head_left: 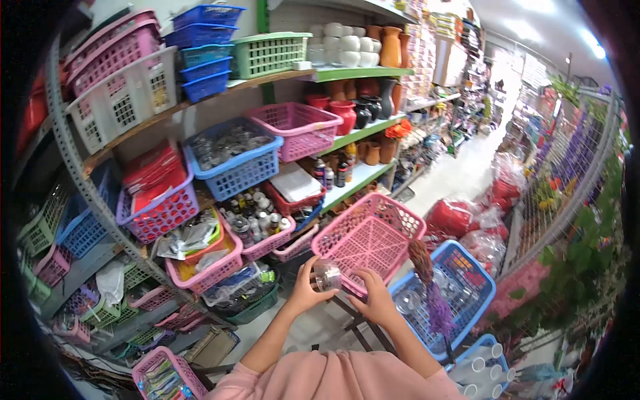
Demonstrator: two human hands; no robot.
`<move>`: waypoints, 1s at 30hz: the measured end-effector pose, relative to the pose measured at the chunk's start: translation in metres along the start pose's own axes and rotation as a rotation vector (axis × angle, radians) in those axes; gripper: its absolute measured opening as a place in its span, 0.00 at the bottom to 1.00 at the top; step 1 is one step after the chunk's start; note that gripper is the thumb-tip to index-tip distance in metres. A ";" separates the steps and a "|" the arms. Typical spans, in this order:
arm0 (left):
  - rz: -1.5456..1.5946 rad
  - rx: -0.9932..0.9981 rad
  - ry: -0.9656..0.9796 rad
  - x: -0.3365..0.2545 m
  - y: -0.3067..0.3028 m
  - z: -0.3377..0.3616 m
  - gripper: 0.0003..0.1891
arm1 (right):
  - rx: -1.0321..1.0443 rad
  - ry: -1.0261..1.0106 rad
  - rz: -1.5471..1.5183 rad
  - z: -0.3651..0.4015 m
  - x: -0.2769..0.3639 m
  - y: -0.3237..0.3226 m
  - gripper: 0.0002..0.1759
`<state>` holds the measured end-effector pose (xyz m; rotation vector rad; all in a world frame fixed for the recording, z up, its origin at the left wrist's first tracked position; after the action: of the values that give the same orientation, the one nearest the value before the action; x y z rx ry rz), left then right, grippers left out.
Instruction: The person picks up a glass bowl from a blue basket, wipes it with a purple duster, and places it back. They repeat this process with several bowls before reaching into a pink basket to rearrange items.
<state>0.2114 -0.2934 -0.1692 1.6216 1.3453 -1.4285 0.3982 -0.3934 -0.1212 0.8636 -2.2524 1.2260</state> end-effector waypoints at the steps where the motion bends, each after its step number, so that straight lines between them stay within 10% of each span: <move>1: -0.125 -0.027 0.053 -0.001 -0.017 -0.005 0.56 | 0.027 -0.047 -0.036 -0.018 0.016 0.009 0.32; 17: -0.412 -0.127 0.267 -0.044 -0.215 -0.054 0.62 | 0.349 -0.298 -0.254 -0.168 0.103 0.153 0.36; 24: -0.440 -0.355 0.537 -0.068 -0.265 -0.104 0.38 | 0.180 -0.288 -0.535 -0.252 0.117 0.176 0.36; 30: -0.813 -0.571 0.401 -0.089 -0.308 -0.146 0.27 | -0.080 -0.458 -0.312 -0.365 0.128 0.200 0.38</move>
<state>-0.0149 -0.0913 0.0091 1.0276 2.5580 -0.9416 0.1951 -0.0392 0.0303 1.5213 -2.3567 0.8532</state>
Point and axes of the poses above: each hand's wrist, its own z-axis away from the middle knuckle, its own y-axis out of the palm, x = y × z, the point moved 2 cm from there along -z, towards the middle knuckle, and after that the axes turned 5 degrees about -x, right-handed, at the moved point
